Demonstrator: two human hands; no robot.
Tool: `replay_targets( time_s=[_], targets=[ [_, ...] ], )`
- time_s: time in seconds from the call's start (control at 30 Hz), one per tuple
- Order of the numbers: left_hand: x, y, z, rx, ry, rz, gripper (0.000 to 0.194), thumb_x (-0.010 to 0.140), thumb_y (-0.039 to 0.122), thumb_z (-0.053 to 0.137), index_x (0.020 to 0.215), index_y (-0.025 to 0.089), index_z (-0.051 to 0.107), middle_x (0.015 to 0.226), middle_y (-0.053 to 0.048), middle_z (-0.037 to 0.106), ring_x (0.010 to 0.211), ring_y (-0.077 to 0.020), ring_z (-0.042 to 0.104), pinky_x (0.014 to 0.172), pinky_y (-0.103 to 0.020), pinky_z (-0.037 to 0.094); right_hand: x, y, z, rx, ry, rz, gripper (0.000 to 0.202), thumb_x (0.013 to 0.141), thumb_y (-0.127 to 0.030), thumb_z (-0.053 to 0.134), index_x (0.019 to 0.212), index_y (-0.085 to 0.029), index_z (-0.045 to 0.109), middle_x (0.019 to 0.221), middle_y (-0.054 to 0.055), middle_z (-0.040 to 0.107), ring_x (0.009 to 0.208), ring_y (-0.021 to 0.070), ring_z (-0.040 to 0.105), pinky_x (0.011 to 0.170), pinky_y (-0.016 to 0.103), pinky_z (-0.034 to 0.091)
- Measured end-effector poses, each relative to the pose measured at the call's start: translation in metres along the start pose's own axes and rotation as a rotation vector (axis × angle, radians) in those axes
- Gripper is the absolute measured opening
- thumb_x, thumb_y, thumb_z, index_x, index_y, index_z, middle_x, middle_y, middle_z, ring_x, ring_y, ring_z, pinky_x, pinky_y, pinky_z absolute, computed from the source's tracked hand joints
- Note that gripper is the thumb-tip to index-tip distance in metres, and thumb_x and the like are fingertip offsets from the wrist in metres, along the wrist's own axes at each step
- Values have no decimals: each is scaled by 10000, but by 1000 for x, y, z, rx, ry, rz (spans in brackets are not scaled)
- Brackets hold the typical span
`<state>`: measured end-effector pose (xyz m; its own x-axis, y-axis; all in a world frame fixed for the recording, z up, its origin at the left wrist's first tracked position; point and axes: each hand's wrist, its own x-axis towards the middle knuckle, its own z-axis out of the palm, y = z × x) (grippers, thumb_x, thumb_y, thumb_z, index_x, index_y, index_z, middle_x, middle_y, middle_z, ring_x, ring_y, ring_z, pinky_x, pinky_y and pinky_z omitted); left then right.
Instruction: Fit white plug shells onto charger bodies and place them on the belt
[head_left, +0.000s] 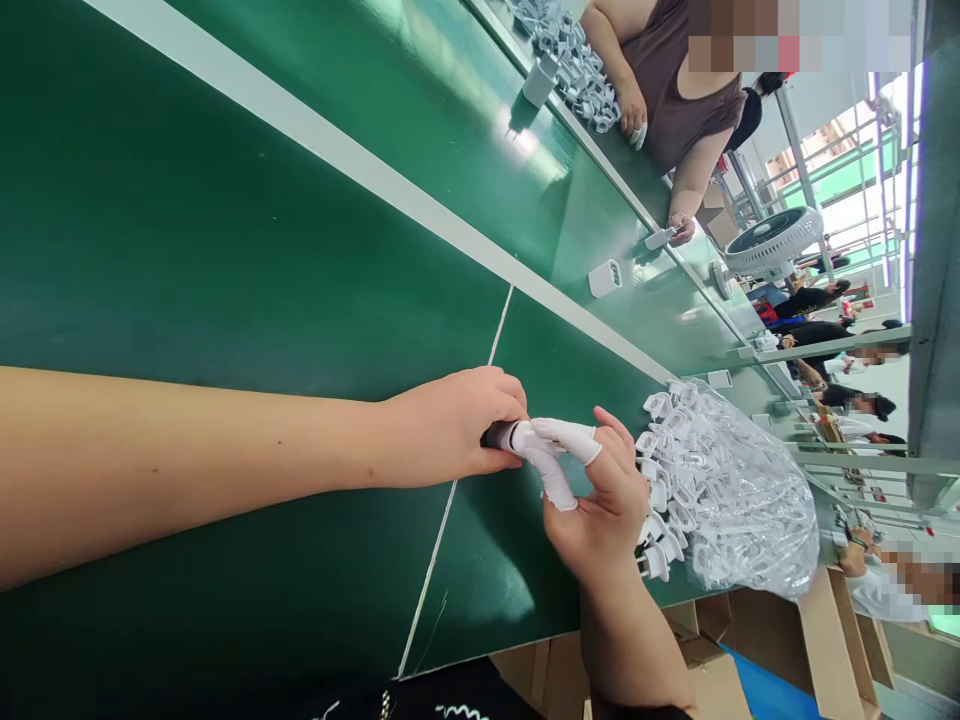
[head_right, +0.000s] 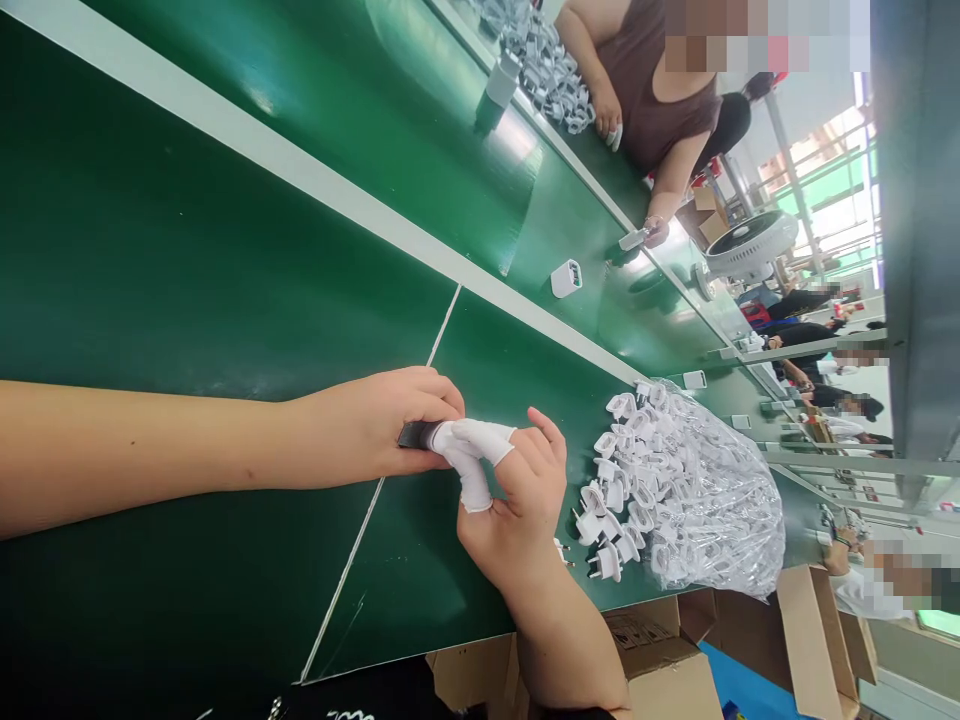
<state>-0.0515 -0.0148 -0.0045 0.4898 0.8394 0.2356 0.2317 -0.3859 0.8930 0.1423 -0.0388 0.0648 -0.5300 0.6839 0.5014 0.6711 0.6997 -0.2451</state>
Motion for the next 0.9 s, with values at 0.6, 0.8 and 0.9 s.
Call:
replay_targets(
  time_s=[0.6, 0.8, 0.9],
  targets=[
    [0, 10, 7, 48, 40, -50, 137, 843, 322, 670, 858, 196, 722, 962, -49, 686, 935, -238, 594, 817, -351, 475, -2, -4, 10, -118, 38, 47, 171, 880, -130, 617, 914, -264, 717, 789, -22, 759, 690, 150, 701, 1057, 437, 531],
    [-1, 19, 7, 75, 49, -69, 209, 847, 357, 616, 874, 180, 724, 992, -84, 693, 981, -273, 608, 840, -395, 501, -18, 1, 27, 137, 120, 294, 403, 884, -251, 634, 1286, -287, 642, 931, 4, 796, 784, 201, 746, 1111, 537, 501],
    [-2, 21, 5, 49, 62, -45, 260, 851, 420, 625, 928, 195, 729, 1045, -77, 709, 990, -272, 637, 846, -394, 519, -19, 12, 30, 455, 120, 476, 749, 831, -337, 755, 1506, -279, 434, 1153, 52, 776, 948, 231, 758, 1106, 552, 500]
  ],
)
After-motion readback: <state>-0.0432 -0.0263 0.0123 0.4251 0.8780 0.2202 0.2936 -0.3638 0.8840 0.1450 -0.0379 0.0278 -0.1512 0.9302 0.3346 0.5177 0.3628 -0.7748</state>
